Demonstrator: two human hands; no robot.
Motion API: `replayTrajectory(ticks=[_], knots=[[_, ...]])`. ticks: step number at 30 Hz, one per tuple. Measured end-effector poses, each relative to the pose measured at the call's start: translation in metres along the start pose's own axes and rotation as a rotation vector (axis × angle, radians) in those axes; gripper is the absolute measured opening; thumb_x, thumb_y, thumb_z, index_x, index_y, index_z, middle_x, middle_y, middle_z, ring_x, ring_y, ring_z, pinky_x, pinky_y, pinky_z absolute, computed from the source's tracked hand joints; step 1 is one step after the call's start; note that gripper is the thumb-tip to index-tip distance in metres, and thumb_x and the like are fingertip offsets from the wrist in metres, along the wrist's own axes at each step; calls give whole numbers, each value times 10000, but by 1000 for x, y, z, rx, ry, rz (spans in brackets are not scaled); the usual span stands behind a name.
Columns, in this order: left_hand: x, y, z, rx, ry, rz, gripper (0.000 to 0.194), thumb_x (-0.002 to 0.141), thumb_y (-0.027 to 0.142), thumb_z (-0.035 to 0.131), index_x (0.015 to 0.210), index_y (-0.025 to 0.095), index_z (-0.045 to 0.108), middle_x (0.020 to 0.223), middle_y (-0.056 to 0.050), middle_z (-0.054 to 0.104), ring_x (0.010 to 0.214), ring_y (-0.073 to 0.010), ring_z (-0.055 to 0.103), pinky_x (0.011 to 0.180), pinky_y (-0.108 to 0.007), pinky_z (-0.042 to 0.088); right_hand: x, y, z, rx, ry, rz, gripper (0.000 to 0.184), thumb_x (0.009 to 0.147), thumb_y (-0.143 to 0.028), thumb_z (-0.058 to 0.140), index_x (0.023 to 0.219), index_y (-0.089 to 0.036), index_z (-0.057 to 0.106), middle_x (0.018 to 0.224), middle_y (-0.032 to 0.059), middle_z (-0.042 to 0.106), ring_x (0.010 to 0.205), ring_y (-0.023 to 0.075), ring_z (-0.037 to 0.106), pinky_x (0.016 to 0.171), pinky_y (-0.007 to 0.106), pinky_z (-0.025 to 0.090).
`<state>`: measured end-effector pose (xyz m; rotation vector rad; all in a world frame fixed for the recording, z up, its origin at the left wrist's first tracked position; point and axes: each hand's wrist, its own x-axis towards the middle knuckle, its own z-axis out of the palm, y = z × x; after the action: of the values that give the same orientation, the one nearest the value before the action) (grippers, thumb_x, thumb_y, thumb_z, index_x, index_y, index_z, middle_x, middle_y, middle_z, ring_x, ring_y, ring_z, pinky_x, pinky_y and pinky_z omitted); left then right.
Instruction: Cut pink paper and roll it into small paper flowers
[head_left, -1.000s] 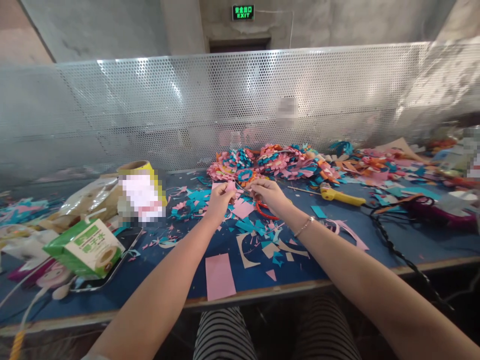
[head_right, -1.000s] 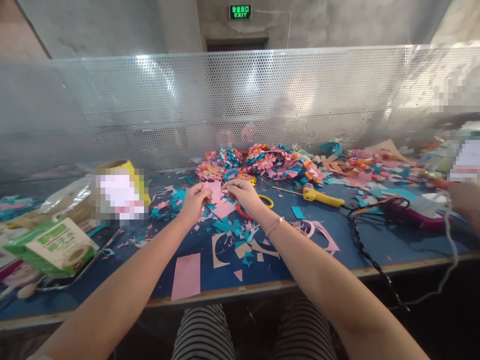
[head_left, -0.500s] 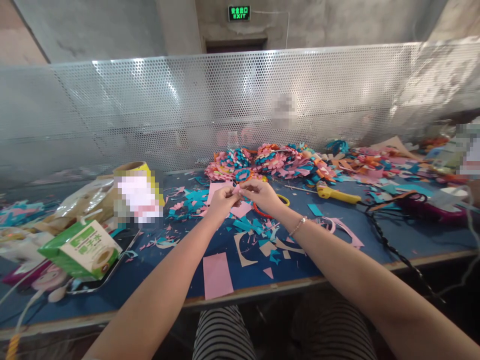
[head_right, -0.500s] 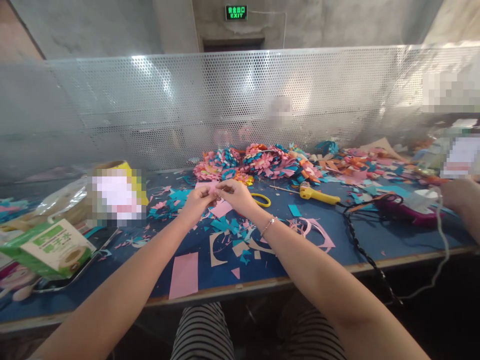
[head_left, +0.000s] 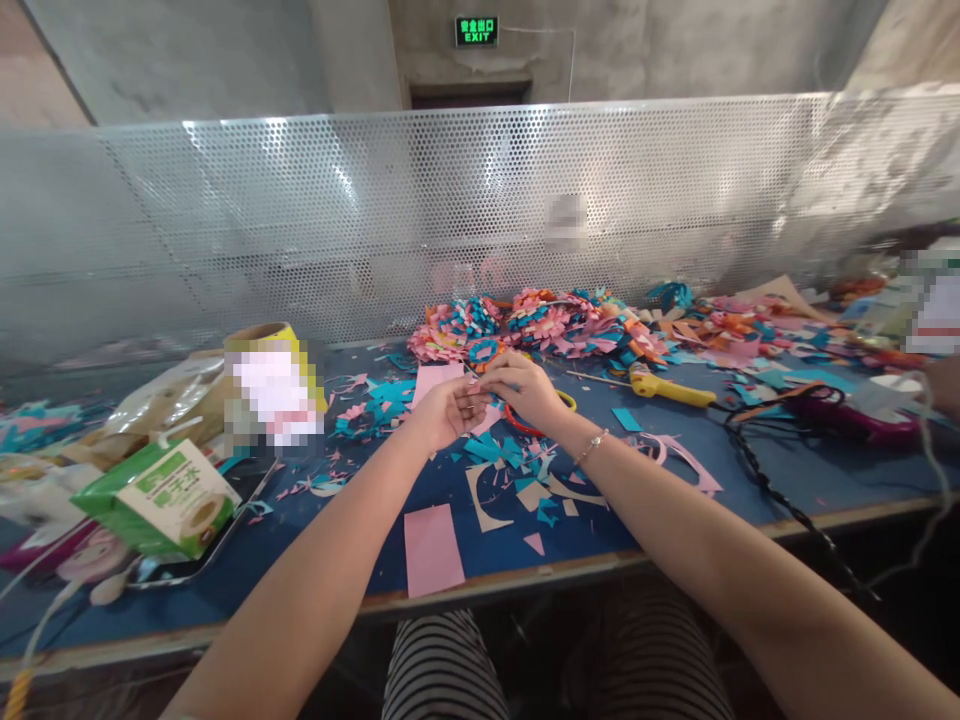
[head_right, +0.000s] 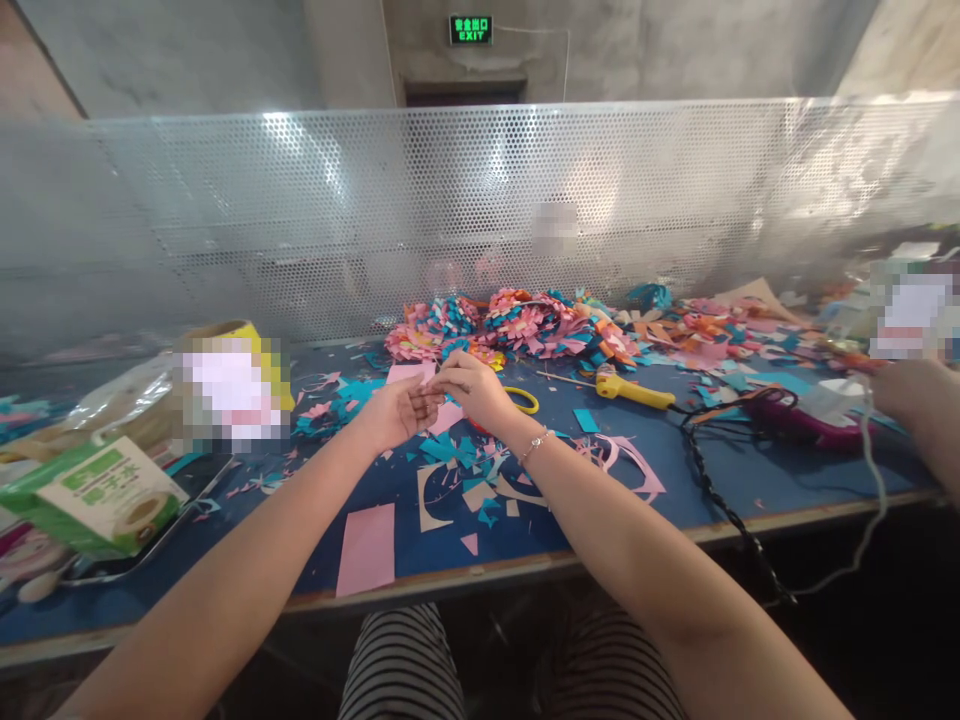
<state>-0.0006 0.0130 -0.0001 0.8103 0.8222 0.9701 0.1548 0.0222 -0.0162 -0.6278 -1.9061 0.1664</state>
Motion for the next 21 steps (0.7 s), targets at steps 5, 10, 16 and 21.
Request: replayTrajectory(ticks=[5,10,16,21], knots=[[-1,-1,0,-49,31,45,41,677,146,619,647,127,599,566,-41,600,490,-84,547,557,-222,491,1,-2,-1,34,-5,-1,151,789,-256,510,745,-235,653,812,42,553,801,156,521,746,315,435],[-1,-3,0,-3,4,175,53,648,132,653,667,130,604,580,-9,594,519,-67,559,578,-201,492,0,-3,2,163,61,205,113,724,-257,574,822,-200,569,827,26,552,786,142,529,681,275,443],[1,-6,-1,86,-26,344,157,576,220,716,645,140,600,583,16,582,523,-57,546,574,-195,470,-1,-1,7,430,15,359,155,749,-325,519,764,-172,532,687,-4,533,648,101,502,635,245,421],[-2,-9,4,210,-39,505,215,570,300,712,653,132,607,583,12,574,534,-66,530,579,-213,446,-1,-2,12,681,57,455,161,690,-317,586,724,-166,543,632,-25,512,585,81,477,584,224,398]])
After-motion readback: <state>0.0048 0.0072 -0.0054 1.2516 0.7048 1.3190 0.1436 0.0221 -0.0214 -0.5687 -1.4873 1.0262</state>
